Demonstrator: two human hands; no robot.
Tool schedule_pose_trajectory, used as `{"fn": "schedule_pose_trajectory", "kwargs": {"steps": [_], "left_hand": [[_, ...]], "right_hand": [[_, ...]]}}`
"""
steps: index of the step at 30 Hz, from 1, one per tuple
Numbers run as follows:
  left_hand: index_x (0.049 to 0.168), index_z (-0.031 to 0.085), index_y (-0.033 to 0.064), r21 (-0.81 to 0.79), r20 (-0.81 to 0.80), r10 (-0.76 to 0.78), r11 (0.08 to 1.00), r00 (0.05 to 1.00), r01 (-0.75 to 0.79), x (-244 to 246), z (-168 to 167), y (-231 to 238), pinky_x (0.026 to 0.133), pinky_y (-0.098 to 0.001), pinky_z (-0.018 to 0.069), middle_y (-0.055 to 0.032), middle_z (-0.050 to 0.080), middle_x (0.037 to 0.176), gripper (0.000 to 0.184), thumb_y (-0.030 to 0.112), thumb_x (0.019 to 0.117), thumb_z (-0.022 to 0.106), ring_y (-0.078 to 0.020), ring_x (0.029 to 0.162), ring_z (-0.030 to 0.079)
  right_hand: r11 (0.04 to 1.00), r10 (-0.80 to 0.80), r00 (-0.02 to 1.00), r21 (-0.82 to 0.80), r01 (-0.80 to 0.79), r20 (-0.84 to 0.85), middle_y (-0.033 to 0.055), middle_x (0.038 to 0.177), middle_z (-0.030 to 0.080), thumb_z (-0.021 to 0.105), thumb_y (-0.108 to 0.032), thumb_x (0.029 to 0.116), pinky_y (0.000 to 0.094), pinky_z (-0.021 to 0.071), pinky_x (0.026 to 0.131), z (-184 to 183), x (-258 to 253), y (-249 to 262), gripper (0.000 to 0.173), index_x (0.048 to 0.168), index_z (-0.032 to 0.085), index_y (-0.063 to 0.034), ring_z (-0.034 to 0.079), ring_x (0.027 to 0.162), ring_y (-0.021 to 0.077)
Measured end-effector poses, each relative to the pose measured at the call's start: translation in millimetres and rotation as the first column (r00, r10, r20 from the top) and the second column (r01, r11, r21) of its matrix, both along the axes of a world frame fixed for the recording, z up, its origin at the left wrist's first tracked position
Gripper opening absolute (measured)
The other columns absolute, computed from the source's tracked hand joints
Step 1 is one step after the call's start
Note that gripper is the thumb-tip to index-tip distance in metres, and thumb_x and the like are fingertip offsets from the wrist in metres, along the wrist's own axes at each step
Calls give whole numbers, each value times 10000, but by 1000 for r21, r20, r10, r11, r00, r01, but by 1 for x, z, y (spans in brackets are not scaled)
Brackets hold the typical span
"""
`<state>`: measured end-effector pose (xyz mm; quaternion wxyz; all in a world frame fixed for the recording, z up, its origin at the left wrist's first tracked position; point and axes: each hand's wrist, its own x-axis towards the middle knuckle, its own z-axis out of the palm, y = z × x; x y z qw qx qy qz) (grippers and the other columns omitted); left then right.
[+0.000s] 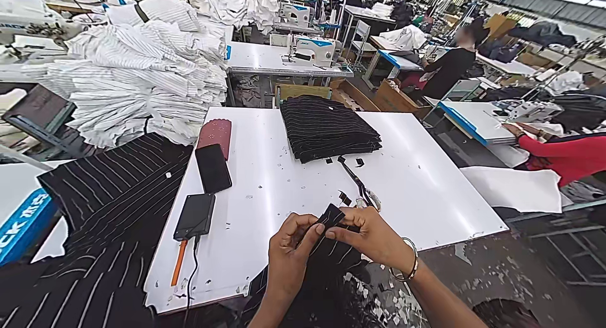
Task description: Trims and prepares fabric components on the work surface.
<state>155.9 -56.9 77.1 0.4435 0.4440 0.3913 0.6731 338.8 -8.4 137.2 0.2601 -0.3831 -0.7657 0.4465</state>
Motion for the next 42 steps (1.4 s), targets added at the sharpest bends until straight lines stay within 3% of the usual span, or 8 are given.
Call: {"fn": "schedule_pose_trajectory", "kwargs": {"steps": [9, 16, 24, 31, 33, 36, 39, 42], "left_hand": [[1016, 660, 96, -214, 176, -150, 959, 973, 187, -13, -2, 16, 644, -192, 559, 114, 701, 707, 150, -1, 958, 562, 20, 654, 663], [1036, 618, 89, -282, 345, -344, 850, 873, 446, -31, -31, 30, 744, -253, 580, 49, 724, 846, 165, 91, 1043, 453, -37, 770, 689], [1026, 622, 97, -240, 395, -330, 863, 857, 444, -52, -38, 25, 752, -252, 596, -6, 771, 887, 188, 94, 1046, 435, -68, 798, 730], [1024, 632, 56, -305, 273, -269, 887, 924, 348, -58, -29, 23, 715, -271, 608, -45, 765, 843, 149, 81, 1011, 486, -105, 758, 737], [1033, 642, 54, -322, 229, -266, 887, 936, 331, -62, -22, 22, 726, -272, 608, -32, 762, 851, 159, 92, 1012, 489, -97, 769, 732], [1022, 653, 56, -320, 210, -267, 890, 940, 324, -64, -13, 22, 715, -253, 608, -19, 763, 849, 172, 78, 1024, 483, -79, 758, 728], [1001, 665, 49, -303, 230, -259, 897, 938, 322, -64, -6, 25, 697, -243, 612, -37, 772, 849, 185, 55, 1032, 482, -82, 748, 737], [1000, 659, 46, -298, 215, -252, 903, 943, 310, -62, 0, 28, 706, -246, 617, -38, 774, 845, 189, 34, 1028, 472, -89, 755, 745]], "right_hand": [[964, 39, 996, 259, -58, 76, 39, 841, 768, 739, -227, 917, 204, 556, 719, -16, 17, 20, 191, 903, 788, -43, 704, 768, 22], [997, 72, 979, 27, -79, 191, 184, 1007, 767, 695, -22, 910, 513, 564, 930, -98, 25, 41, 160, 1034, 771, 46, 744, 965, 299], [849, -519, 672, 225, 478, 529, 379, 1387, 515, 588, -168, 1007, 631, 400, 1096, -184, 145, 81, 448, 1367, 561, 97, 498, 1303, 543], [848, -331, 544, -11, 530, 771, 280, 1048, 707, 694, -346, 951, 615, 518, 865, -176, 140, 92, 442, 1130, 688, 58, 690, 999, 425], [778, -408, 792, -281, 562, 453, 79, 755, 663, 566, -97, 1020, 326, 518, 623, -172, 136, 75, 176, 926, 654, 22, 633, 670, 154], [627, -511, 848, -736, 256, -141, 22, 850, 744, 368, -128, 1065, 206, 564, 614, -146, 110, 23, 223, 1061, 584, -70, 700, 690, 76], [722, -349, 876, -692, 25, -332, -88, 669, 609, 626, -340, 1008, 149, 478, 490, -122, 91, -26, 179, 925, 634, -181, 561, 524, -6], [827, -154, 970, -562, 22, -190, -156, 598, 537, 773, -519, 856, 147, 398, 438, -96, 87, -60, 340, 872, 598, -228, 480, 468, -49]]}}
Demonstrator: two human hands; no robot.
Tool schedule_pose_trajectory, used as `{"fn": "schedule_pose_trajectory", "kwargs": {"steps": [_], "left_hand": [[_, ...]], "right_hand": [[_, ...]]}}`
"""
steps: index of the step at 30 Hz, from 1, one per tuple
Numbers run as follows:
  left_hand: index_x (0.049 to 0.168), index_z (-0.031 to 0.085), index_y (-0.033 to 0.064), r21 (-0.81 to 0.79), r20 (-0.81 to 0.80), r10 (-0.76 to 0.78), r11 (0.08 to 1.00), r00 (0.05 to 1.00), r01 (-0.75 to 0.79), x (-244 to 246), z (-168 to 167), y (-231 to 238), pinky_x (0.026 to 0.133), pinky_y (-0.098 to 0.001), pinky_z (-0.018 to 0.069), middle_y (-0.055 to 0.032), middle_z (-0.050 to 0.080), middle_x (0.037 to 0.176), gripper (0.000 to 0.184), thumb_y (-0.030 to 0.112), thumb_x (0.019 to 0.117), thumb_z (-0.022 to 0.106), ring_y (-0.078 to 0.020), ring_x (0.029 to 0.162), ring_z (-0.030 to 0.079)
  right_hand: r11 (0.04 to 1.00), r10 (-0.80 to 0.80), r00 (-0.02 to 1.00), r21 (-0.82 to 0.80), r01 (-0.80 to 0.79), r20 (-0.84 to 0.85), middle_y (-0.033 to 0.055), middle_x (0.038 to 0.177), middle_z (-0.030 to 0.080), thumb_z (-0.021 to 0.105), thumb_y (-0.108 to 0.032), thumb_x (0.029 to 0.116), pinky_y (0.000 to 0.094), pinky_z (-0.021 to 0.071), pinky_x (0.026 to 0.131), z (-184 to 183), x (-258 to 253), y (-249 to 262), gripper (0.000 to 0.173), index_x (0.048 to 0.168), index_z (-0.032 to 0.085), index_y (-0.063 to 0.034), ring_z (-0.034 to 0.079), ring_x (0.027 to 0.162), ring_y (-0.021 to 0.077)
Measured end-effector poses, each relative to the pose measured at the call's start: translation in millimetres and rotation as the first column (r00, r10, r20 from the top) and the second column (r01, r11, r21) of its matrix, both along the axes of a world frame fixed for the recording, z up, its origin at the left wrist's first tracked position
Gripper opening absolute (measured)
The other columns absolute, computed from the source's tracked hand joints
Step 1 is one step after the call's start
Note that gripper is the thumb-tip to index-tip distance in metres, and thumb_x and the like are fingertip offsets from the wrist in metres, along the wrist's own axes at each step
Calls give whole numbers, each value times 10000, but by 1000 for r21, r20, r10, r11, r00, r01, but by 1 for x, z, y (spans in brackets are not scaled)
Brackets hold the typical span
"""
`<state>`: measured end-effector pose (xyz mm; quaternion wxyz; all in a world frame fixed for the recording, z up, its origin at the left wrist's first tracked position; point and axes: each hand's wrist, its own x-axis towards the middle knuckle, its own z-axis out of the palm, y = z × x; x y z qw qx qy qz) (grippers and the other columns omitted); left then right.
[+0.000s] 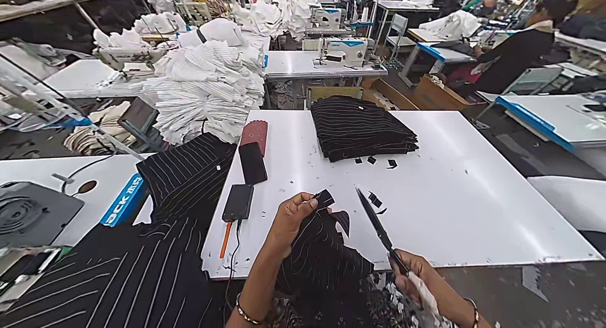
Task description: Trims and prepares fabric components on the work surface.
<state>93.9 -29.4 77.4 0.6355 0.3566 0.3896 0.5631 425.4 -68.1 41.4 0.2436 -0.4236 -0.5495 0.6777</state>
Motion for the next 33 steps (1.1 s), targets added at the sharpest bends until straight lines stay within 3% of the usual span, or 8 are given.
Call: {"fn": "schedule_pose_trajectory", "kwargs": {"steps": [3, 7, 11, 17, 22, 28, 31, 33], "left_hand": [[998, 658, 51, 24, -35, -9, 1000, 999, 9, 4, 6, -1, 703, -248, 619, -14, 765, 819, 161, 6, 1011, 504, -83, 740, 739], [970, 680, 74, 82, -124, -38, 995, 992, 48, 12, 8, -6, 633, -198, 579, 52, 717, 704, 114, 21, 979, 579, -21, 645, 683], [962, 676, 81, 130, -211, -1, 991, 977, 29, 17, 12, -12, 587, -157, 529, 89, 683, 647, 101, 10, 958, 604, 18, 589, 634], [972, 666, 73, 198, -274, 116, 978, 955, -62, 23, 14, -17, 558, -122, 472, 117, 661, 632, 89, 1, 941, 624, 54, 558, 580], [979, 666, 72, 199, -242, 137, 976, 960, -89, 25, 12, -15, 570, -130, 487, 113, 672, 645, 98, -2, 950, 608, 51, 567, 593], [972, 675, 68, 174, -174, 134, 979, 976, -104, 27, 10, -8, 568, -127, 481, 108, 669, 641, 102, -5, 955, 605, 51, 562, 587], [973, 669, 58, 150, -140, 151, 980, 979, -130, 29, 10, -4, 572, -126, 475, 102, 667, 641, 100, -8, 966, 594, 51, 571, 586], [972, 668, 59, 134, -114, 157, 981, 981, -141, 31, 8, -3, 570, -127, 473, 107, 660, 634, 101, -5, 969, 589, 54, 566, 581]], "right_hand": [[978, 177, 976, 86, -189, 126, -155, 683, 489, 698, -699, 829, 133, 381, 515, 20, -1, -15, 571, 982, 536, -172, 453, 557, -67], [926, 290, 913, 156, -343, 287, -105, 698, 495, 723, -653, 836, 186, 411, 558, 38, -7, -3, 589, 1020, 548, -122, 488, 598, -25], [906, 281, 858, 177, -386, 429, -86, 675, 468, 756, -612, 824, 222, 393, 536, 48, -20, 10, 560, 1008, 546, -127, 467, 570, 8], [907, 223, 866, 230, -352, 448, -90, 645, 460, 763, -615, 817, 234, 385, 528, 46, -32, 10, 547, 969, 550, -134, 463, 559, 15], [927, 100, 945, 316, -203, 313, -120, 582, 505, 793, -506, 836, 153, 362, 478, 31, -37, 3, 425, 848, 589, -134, 464, 508, -61], [907, 18, 960, 400, -133, 279, -95, 577, 570, 807, -417, 845, 138, 370, 463, 23, -42, 1, 357, 866, 671, -88, 475, 490, -74], [937, -17, 939, 332, -104, 343, -103, 585, 578, 789, -384, 859, 160, 410, 480, 14, -44, 15, 306, 885, 673, -103, 500, 492, -51], [952, -72, 861, 294, -91, 503, -48, 614, 611, 761, -307, 889, 246, 473, 532, -5, -38, 41, 245, 912, 685, -75, 558, 523, 30]]}}
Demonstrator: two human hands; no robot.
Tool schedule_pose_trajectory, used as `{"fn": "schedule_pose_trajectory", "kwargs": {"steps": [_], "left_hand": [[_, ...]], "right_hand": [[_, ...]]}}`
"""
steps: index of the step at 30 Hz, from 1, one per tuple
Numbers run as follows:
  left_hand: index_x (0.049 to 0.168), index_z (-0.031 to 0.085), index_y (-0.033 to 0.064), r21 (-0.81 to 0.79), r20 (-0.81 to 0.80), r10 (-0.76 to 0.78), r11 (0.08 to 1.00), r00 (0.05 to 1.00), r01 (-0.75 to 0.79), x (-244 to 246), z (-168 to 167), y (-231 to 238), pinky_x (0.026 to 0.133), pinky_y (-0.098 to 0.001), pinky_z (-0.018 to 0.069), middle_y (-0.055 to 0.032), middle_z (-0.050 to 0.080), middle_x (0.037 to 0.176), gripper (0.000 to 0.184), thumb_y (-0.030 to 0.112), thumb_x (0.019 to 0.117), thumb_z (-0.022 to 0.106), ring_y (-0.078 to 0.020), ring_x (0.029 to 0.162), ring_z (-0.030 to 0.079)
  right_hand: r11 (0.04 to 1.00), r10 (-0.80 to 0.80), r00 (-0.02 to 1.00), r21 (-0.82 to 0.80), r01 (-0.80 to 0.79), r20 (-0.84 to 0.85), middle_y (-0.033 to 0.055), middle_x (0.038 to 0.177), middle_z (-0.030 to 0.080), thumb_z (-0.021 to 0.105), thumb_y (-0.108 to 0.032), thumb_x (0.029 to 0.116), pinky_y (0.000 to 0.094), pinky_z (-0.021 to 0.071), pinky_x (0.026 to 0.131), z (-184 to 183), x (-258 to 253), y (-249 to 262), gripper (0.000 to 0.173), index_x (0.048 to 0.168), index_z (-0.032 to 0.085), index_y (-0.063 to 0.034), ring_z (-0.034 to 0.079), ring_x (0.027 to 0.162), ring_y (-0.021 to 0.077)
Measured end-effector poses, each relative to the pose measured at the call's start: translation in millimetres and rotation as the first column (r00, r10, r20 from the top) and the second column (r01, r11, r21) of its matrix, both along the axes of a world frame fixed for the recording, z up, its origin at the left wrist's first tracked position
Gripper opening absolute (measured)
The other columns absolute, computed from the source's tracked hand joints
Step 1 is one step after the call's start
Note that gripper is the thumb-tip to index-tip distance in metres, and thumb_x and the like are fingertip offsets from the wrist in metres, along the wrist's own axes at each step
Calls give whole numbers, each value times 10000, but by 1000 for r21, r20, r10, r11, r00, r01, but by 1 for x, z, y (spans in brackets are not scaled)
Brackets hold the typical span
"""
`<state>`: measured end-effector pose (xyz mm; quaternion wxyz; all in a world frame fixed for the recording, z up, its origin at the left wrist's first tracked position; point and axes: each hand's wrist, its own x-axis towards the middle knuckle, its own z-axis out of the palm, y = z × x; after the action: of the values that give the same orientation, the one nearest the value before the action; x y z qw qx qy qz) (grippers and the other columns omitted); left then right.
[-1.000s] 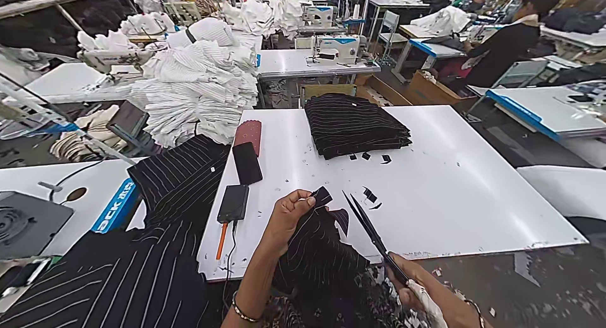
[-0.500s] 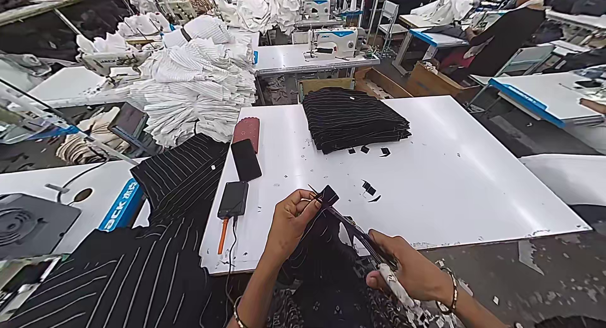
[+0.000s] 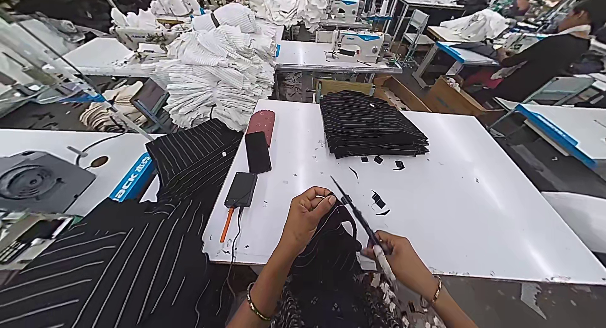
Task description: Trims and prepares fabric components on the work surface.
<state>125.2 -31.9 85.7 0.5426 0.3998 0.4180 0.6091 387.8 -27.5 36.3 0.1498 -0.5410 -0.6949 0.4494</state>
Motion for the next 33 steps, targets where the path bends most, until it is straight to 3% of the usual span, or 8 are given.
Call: {"fn": "schedule_pose_trajectory", "kwargs": {"steps": [4, 9, 12, 14, 16, 20, 28, 33], "left_hand": [[989, 650, 52, -30, 41, -12, 999, 999, 13, -1, -8, -1, 578, -148, 492, 102, 660, 647, 63, 15, 975, 601, 35, 575, 595], [1006, 648, 46, -38, 18, -14, 999, 1000, 15, -7, -14, 6, 541, -127, 428, 126, 613, 630, 40, 59, 983, 617, 65, 538, 519], [1030, 643, 27, -16, -6, -59, 998, 998, 58, -3, -18, 12, 552, -128, 429, 113, 622, 653, 63, 66, 983, 625, 69, 553, 516], [1047, 654, -4, 6, -69, -73, 997, 995, 74, 4, -26, 17, 641, -145, 491, 59, 674, 770, 108, 82, 984, 636, 51, 659, 583], [1055, 682, -12, -7, -167, -51, 999, 985, 50, 11, -32, 20, 669, -167, 509, 4, 677, 870, 168, 135, 979, 655, 21, 698, 590], [1014, 732, 6, 32, -214, 39, 999, 976, -32, 17, -37, 23, 620, -150, 456, -6, 667, 885, 180, 171, 947, 705, 22, 668, 535], [986, 744, -29, 179, -121, 81, 982, 989, -59, 12, -43, 33, 625, -124, 432, 3, 645, 827, 167, 129, 948, 703, 46, 673, 515], [1228, 672, -55, 35, -646, 305, 928, 700, -372, -76, -66, 103, 989, -441, 518, -247, 661, 1232, 435, 302, 979, 675, -333, 1114, 654]], "right_hand": [[984, -168, 899, 127, 126, 404, 212, 850, 701, 707, -190, 949, 594, 499, 766, -52, 23, 55, 241, 1042, 722, 32, 674, 799, 373], [948, -199, 841, 317, 34, 503, 402, 1367, 517, 596, -102, 1019, 639, 418, 1073, -83, 47, 104, 432, 1396, 547, 103, 530, 1273, 547], [889, -87, 972, 458, -23, 219, 330, 1263, 639, 558, -33, 1010, 591, 483, 1012, -50, 24, 112, 279, 1218, 690, 97, 641, 1165, 454], [923, 61, 998, 381, -52, -11, 81, 1203, 724, 492, -180, 1044, 260, 564, 771, -15, -8, 102, 334, 1249, 710, -31, 690, 879, 87], [978, 193, 927, 141, -155, -321, -22, 1163, 728, 573, -187, 986, 130, 493, 561, 19, -41, 86, 388, 1336, 642, -32, 577, 627, -52], [967, 244, 896, 19, -256, -370, -115, 692, 701, 742, -167, 878, 152, 515, 526, 42, -65, 84, 227, 1098, 736, -111, 595, 529, -27], [958, 285, 888, 127, -256, -361, -111, 680, 702, 648, -156, 967, 124, 504, 542, 48, -65, 102, 148, 991, 786, -110, 600, 556, -44], [958, 241, 922, 228, -176, -303, -120, 707, 707, 625, -121, 958, 108, 505, 552, 44, -70, 99, 153, 996, 762, -65, 602, 572, -60]]}}
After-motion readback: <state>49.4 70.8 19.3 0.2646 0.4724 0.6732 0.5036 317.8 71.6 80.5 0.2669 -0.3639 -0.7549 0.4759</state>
